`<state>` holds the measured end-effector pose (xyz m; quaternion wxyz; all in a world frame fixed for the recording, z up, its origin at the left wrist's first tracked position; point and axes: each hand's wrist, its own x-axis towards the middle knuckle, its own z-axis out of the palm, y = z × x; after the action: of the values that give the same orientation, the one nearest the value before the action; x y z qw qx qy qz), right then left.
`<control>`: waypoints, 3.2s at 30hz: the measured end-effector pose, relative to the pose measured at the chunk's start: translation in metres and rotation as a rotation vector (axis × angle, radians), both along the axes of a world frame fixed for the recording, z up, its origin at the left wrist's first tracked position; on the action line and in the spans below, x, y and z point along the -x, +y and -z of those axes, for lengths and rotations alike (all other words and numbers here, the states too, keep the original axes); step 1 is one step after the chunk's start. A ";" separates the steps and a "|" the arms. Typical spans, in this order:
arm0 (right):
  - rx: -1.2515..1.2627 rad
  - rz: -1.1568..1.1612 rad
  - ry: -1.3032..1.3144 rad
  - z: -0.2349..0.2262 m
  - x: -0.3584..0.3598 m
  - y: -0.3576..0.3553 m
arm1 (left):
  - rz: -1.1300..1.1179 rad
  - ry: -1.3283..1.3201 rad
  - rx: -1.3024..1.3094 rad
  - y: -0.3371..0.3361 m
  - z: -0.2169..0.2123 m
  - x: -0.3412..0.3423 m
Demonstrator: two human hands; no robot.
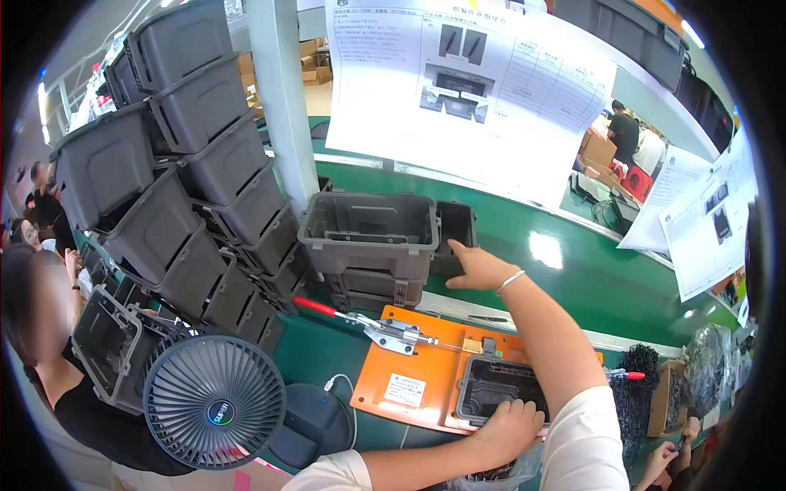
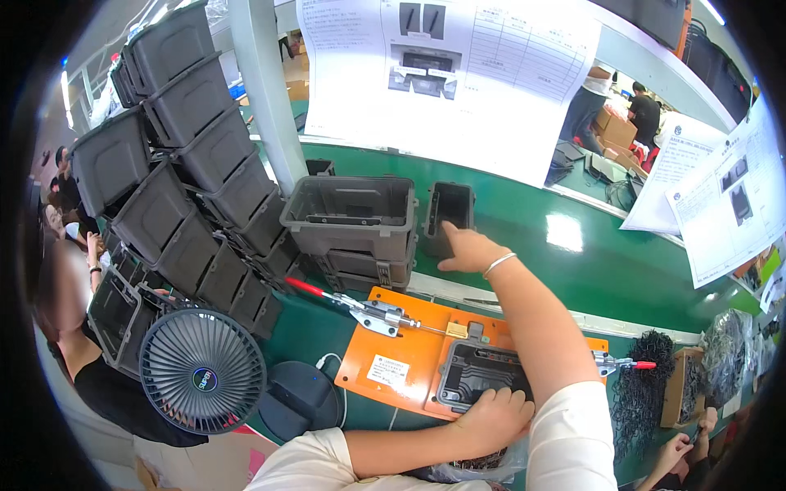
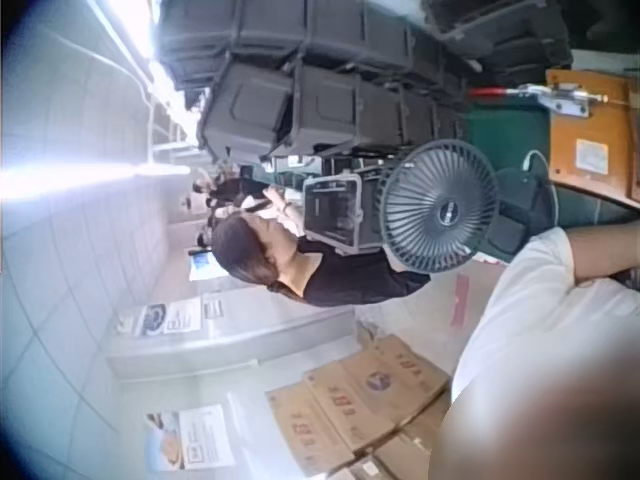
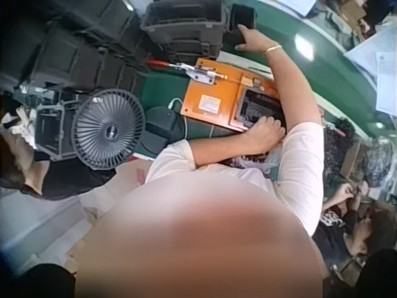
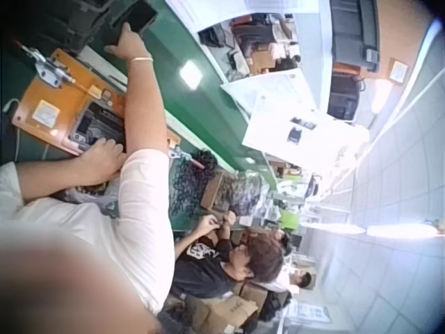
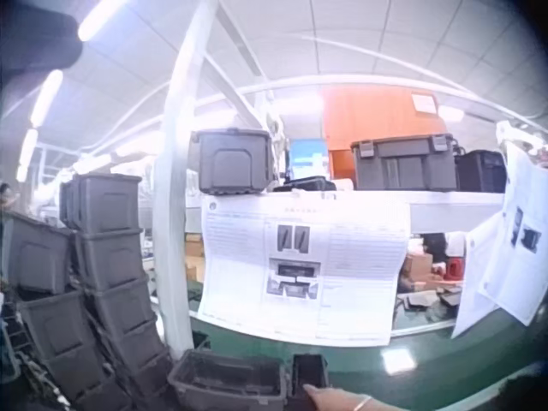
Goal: Assembling plastic components using a workbench clamp and small fasteners on an industrial assembly line.
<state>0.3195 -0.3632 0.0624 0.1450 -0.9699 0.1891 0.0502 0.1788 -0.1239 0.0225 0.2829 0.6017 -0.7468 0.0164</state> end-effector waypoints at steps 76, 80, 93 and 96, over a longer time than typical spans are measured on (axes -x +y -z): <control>-1.491 0.726 -0.184 -0.022 -0.028 0.069 | -0.049 -0.032 0.022 -0.002 0.011 0.006; -1.547 0.660 -0.164 -0.012 -0.031 0.066 | -0.058 -0.068 0.023 -0.002 0.011 0.006; -0.697 0.587 -0.186 -0.039 0.034 0.107 | -0.058 -0.080 0.038 0.002 0.006 0.002; -0.396 0.164 -0.287 -0.047 0.075 0.127 | -0.017 -0.073 0.006 0.003 0.002 0.000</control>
<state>0.2450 -0.2361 0.1095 0.3609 -0.9013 0.2309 -0.0638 0.1787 -0.1209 0.0206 0.2572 0.6062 -0.7514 0.0429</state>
